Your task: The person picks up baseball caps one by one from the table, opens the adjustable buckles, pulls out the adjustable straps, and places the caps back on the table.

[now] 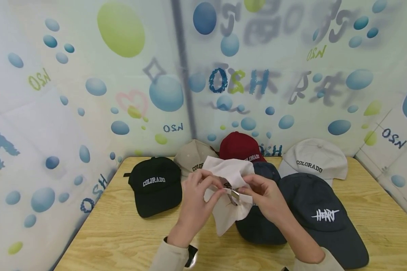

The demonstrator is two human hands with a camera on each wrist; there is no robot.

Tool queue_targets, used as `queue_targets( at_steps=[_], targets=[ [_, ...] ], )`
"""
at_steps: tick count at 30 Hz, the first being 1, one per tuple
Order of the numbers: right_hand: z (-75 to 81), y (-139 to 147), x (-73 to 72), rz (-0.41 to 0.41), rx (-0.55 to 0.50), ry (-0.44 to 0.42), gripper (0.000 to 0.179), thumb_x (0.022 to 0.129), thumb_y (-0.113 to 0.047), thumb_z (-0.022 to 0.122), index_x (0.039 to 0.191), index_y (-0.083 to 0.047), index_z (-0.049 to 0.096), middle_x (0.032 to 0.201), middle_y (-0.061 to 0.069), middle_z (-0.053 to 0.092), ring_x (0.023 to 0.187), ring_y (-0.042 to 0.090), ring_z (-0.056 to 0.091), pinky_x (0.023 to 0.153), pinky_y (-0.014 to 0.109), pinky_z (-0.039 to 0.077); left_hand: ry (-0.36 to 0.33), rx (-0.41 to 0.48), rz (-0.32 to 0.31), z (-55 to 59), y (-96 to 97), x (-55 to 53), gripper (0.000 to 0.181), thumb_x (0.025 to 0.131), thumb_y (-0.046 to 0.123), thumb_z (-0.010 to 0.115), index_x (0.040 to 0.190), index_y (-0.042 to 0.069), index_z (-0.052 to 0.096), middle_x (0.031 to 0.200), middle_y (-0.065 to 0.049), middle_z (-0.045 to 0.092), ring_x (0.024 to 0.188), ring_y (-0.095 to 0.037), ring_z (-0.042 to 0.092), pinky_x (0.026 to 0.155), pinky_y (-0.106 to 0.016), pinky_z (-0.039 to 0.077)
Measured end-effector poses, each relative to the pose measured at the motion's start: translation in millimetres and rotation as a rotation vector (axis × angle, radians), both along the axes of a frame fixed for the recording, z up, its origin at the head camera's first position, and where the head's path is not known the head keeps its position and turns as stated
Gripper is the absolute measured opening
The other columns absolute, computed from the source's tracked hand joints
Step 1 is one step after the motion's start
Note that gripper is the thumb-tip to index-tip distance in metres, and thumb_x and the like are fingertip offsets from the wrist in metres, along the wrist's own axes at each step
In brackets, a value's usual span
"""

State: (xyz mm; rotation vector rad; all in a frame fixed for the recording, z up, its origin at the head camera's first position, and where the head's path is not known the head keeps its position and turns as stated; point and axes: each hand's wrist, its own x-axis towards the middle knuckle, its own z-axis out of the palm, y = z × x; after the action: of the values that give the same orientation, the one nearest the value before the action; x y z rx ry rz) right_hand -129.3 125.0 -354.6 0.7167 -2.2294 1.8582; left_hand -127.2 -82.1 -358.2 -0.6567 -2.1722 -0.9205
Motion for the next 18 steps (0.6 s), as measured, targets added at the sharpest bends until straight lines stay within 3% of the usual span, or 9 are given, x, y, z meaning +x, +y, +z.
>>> queue_targets(
  at_steps=[6,10,14,18],
  targets=[
    [0.1,4.0,1.5,0.026,0.002,0.006,0.015,0.093,0.001,0.065,0.106,0.008,0.065,0.090,-0.020,0.068,0.076,0.001,0.062,0.067,0.019,0.053,-0.045,-0.004,0.085,1.9,-12.4,-2.1,0.014,0.081,0.022,0.081,0.082,0.020,0.067,0.108,-0.006,0.053,0.099,-0.025,0.044,0.085,-0.044,0.034],
    [1.1,8.1,2.7,0.038,0.004,0.006,0.015,0.093,0.003,0.062,0.107,0.009,0.064,0.092,-0.019,0.067,0.079,0.001,0.062,0.070,0.018,0.054,-0.063,0.018,0.104,3.5,-25.3,-6.5,0.013,0.083,0.018,0.080,0.083,0.016,0.067,0.112,-0.010,0.052,0.102,-0.027,0.045,0.087,-0.046,0.036],
    [1.8,12.6,3.2,0.059,0.006,0.008,0.015,0.094,0.004,0.061,0.108,0.010,0.062,0.094,-0.019,0.067,0.081,0.000,0.061,0.071,0.018,0.054,-0.124,0.055,0.033,10.4,-41.7,-9.3,0.012,0.087,0.014,0.077,0.089,0.013,0.065,0.114,-0.008,0.056,0.108,-0.023,0.052,0.093,-0.042,0.043],
    [0.8,15.9,3.0,0.129,-0.001,0.028,0.013,0.095,0.004,0.060,0.106,0.009,0.062,0.096,-0.019,0.066,0.083,0.000,0.060,0.072,0.018,0.054,-0.186,0.073,-0.085,30.0,-56.7,-11.5,0.010,0.091,0.014,0.073,0.098,0.014,0.065,0.110,0.000,0.063,0.106,-0.014,0.058,0.094,-0.031,0.048]
  ],
)
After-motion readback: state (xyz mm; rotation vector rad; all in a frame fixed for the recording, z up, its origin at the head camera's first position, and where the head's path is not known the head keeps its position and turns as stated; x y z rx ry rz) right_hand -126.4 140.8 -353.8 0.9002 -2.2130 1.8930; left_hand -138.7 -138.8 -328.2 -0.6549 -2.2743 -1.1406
